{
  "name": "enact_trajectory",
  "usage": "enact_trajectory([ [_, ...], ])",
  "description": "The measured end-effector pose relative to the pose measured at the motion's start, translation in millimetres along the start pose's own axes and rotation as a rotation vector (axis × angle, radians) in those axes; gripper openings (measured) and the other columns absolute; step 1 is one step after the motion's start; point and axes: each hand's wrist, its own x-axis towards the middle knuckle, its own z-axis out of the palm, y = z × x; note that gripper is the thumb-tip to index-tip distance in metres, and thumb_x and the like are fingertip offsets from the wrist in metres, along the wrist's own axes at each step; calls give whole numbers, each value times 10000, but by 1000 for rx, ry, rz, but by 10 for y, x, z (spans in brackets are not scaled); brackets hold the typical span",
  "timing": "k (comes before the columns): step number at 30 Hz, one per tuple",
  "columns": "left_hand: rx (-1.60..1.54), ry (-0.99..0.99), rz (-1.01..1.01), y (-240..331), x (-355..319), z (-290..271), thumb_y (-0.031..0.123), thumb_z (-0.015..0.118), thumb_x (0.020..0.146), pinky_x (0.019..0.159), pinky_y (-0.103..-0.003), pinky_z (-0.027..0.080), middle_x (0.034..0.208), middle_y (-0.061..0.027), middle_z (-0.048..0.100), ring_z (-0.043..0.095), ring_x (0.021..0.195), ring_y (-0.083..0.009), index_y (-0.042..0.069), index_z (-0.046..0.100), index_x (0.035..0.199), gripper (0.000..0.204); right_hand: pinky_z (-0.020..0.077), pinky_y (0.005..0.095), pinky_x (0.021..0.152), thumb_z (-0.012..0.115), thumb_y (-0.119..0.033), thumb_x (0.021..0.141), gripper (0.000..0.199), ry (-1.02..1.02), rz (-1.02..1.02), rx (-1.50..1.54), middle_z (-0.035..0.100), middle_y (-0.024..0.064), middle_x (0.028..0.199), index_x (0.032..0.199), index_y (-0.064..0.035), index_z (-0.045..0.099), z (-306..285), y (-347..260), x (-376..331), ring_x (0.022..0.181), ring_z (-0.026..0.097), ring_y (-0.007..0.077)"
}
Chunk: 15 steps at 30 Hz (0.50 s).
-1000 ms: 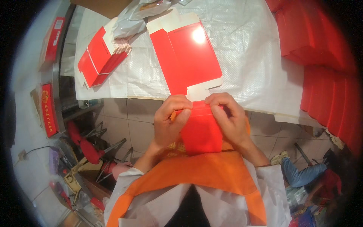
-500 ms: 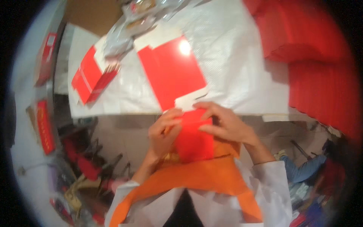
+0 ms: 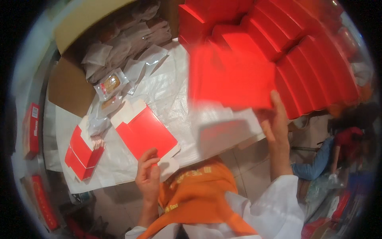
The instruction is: The person folds flat red cardboard pieces into small rectangular boxes. They repeatedly pick up a flat piece, fold the sides, and tuck the flaps to form a box, then place the finished box on a stack to the right.
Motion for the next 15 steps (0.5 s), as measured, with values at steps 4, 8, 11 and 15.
enact_trajectory([
  [4,-25,3,11,-58,-9,84,-48,545,782,881,-332,432,1122,-155,536,531,1024,-237,-22,585,915,141,460,375,857,476,-252,910,213,-35,-97,103,536,109,1109,1029,-77,492,-198,-88,243,1034,523,213],
  [8,-49,153,-197,-76,-79,9,-29,541,800,797,-299,469,1116,-147,536,532,1002,-215,-28,578,912,118,469,372,846,452,-220,923,181,19,-45,-52,537,123,1072,989,-59,500,-155,359,208,992,543,229],
  [11,-33,268,-335,-280,-182,-249,7,554,810,747,-280,482,1121,-151,527,534,986,-202,-24,577,919,116,472,364,808,416,-216,926,203,-369,-471,-373,537,145,1060,995,-39,489,406,645,-123,936,556,253],
  [15,404,303,-208,-507,-94,-293,74,551,816,903,-325,417,1219,-166,448,458,1111,-257,-30,535,1045,252,405,366,898,423,-340,903,344,-736,-1236,-384,530,130,1120,1077,-51,490,806,279,-591,1015,523,222],
])
